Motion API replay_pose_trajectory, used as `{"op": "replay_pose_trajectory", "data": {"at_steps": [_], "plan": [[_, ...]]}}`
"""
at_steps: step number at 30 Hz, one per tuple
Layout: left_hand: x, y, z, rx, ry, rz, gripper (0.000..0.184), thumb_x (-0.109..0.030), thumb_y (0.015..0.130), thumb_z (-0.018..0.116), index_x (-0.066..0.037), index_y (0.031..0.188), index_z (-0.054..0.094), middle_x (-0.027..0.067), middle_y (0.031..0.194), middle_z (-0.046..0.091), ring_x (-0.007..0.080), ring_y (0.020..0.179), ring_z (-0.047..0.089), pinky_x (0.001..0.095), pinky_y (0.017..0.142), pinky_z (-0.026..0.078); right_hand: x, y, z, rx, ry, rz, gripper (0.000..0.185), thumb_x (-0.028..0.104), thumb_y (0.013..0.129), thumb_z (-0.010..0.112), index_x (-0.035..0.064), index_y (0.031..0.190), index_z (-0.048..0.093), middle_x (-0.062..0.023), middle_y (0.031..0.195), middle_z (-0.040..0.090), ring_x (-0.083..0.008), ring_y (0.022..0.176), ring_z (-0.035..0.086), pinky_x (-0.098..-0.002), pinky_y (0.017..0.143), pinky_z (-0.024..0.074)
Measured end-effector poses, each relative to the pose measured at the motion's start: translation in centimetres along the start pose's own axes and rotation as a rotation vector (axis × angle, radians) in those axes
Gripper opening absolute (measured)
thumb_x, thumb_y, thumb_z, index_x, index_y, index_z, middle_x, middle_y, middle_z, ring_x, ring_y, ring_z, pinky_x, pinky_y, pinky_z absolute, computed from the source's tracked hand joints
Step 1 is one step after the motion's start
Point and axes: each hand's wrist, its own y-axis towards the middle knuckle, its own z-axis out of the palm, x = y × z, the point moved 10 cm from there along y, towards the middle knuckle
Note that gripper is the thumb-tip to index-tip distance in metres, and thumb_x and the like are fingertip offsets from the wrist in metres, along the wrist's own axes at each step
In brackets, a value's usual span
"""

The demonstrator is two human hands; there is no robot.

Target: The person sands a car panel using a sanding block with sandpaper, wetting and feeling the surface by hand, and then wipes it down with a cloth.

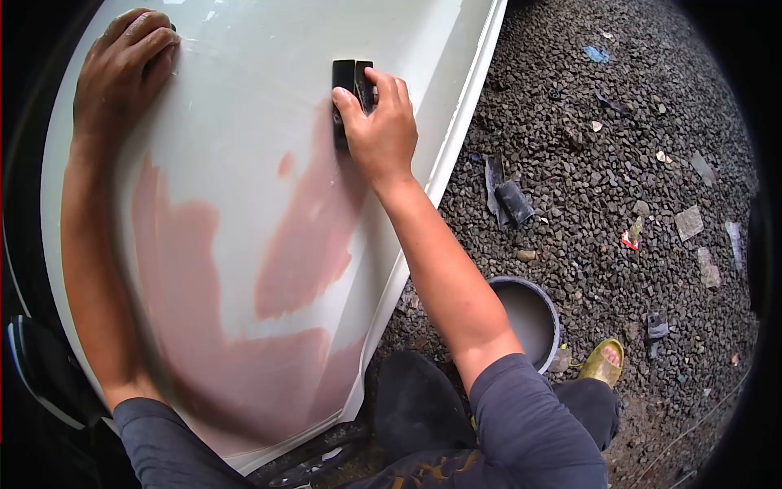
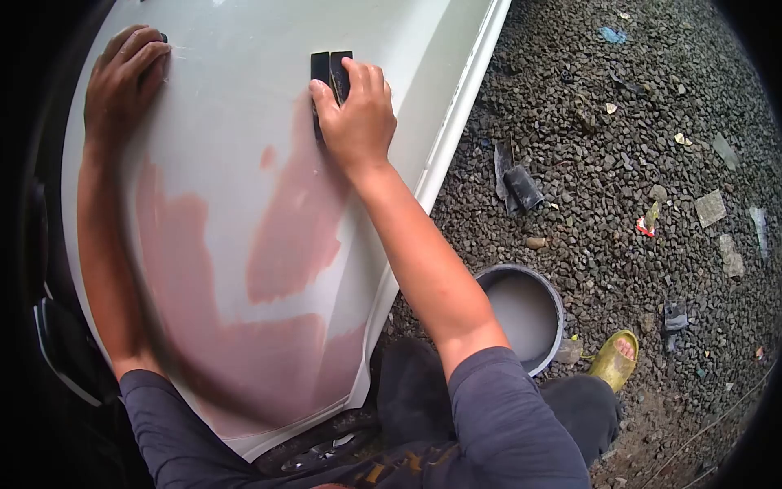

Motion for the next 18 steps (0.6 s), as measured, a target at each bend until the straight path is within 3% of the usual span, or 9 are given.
{"op": "replay_pose_trajectory", "data": {"at_steps": [4, 5, 9, 11, 15, 18], "plan": [[-0.3, 0.1, -0.3, -0.062, 0.019, -0.005, 0.010, -0.016, 0.093, 0.072, -0.012, 0.102, 0.067, -0.0044, 0.115, 0.069, 0.0192, 0.124, 0.061, 0.0400, 0.100, 0.053, 2.7, -8.4, 0.2, -0.021, -0.015, -0.169, 0.048, 0.033, 0.093, 0.074, 0.0010, 0.127, 0.064, -0.0189, 0.126, 0.063, -0.0418, 0.109, 0.063, -0.0506, 0.092, 0.0540], [-0.1, 0.0, 0.0, -0.037, 0.012, -0.008, 0.010, -0.016, 0.093, 0.072, -0.012, 0.101, 0.067, -0.0044, 0.114, 0.069, 0.0192, 0.124, 0.062, 0.0399, 0.100, 0.053, 3.1, -10.5, 0.3, 0.049, 0.024, -0.128, 0.050, 0.034, 0.092, 0.075, 0.0011, 0.127, 0.064, -0.0204, 0.127, 0.063, -0.0433, 0.108, 0.063, -0.0510, 0.094, 0.0539], [0.0, 0.0, 0.0, -0.019, 0.015, -0.015, 0.010, -0.016, 0.092, 0.073, -0.013, 0.100, 0.067, -0.0038, 0.112, 0.069, 0.0193, 0.123, 0.062, 0.0394, 0.099, 0.053, 1.1, -2.8, 0.2, 0.004, -0.061, -0.143, 0.047, 0.035, 0.094, 0.073, 0.0016, 0.126, 0.064, -0.0157, 0.124, 0.064, -0.0407, 0.113, 0.060, -0.0495, 0.091, 0.0548], [-0.1, 0.0, 0.1, 0.002, 0.010, -0.026, 0.010, -0.017, 0.093, 0.073, -0.013, 0.101, 0.068, -0.0032, 0.111, 0.069, 0.0196, 0.122, 0.062, 0.0394, 0.098, 0.053, -0.3, 0.6, 0.0, 0.016, 0.013, 0.070, 0.046, 0.035, 0.094, 0.073, 0.0019, 0.125, 0.063, -0.0152, 0.123, 0.064, -0.0410, 0.113, 0.060, -0.0484, 0.092, 0.0542], [0.0, -0.1, 0.3, 0.006, 0.005, -0.027, 0.011, -0.019, 0.094, 0.073, -0.013, 0.102, 0.069, -0.0023, 0.109, 0.069, 0.0207, 0.120, 0.062, 0.0398, 0.097, 0.053, 3.1, -9.0, 0.2, 0.003, -0.012, -0.141, 0.050, 0.032, 0.092, 0.075, 0.0022, 0.131, 0.062, -0.0188, 0.128, 0.063, -0.0434, 0.109, 0.061, -0.0505, 0.089, 0.0550], [-0.1, 0.1, 0.2, 0.024, -0.005, -0.015, 0.012, -0.019, 0.094, 0.072, -0.014, 0.105, 0.071, -0.0023, 0.109, 0.068, 0.0209, 0.120, 0.062, 0.0402, 0.097, 0.053, 3.1, -9.7, 0.1, 0.086, 0.042, -0.186, 0.053, 0.031, 0.091, 0.076, 0.0026, 0.133, 0.061, -0.0195, 0.130, 0.062, -0.0459, 0.107, 0.061, -0.0519, 0.089, 0.0547]]}}
